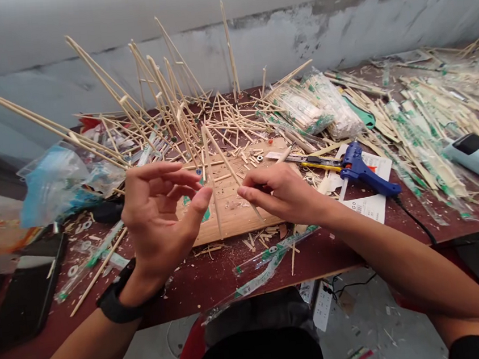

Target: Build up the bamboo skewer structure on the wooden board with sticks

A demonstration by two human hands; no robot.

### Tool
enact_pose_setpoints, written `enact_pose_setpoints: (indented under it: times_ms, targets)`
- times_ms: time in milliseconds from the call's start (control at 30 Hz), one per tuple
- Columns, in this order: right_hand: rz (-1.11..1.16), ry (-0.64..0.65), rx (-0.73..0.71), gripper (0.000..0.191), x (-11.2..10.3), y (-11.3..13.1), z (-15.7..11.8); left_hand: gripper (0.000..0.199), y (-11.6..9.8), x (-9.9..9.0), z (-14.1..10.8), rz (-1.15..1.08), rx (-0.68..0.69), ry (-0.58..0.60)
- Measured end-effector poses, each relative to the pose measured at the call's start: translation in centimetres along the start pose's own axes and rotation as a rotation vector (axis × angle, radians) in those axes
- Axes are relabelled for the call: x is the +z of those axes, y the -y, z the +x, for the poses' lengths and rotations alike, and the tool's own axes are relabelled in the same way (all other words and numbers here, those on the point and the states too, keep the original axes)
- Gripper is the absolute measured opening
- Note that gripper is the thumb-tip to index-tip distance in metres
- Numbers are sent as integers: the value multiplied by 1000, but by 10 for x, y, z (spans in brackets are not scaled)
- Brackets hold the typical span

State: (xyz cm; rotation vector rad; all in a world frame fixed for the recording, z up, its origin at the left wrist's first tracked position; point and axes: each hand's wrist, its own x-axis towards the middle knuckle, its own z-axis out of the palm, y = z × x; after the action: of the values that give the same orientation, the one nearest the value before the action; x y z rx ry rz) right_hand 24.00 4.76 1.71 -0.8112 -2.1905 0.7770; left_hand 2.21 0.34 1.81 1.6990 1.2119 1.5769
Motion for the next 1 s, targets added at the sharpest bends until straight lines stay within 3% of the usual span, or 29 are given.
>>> enact_pose_setpoints:
  times_ms: [100,233,467,667,1000]
  targets:
    - [-1,-45,36,31,-7,5,1,39,-6,2,6,-187,-254,110]
    - [121,-46,130,31,-7,3,1,41,-6,2,11,-295,-379,179]
    - [495,-134,355,37,5,-6,5,43,2,7,7,-341,-399,206]
    - [664,-134,359,38,10,-2,8,39,2,13,3,-328,-408,249]
    - [655,-151,334,37,10,-2,7,39,4,14,0,-305,-389,263]
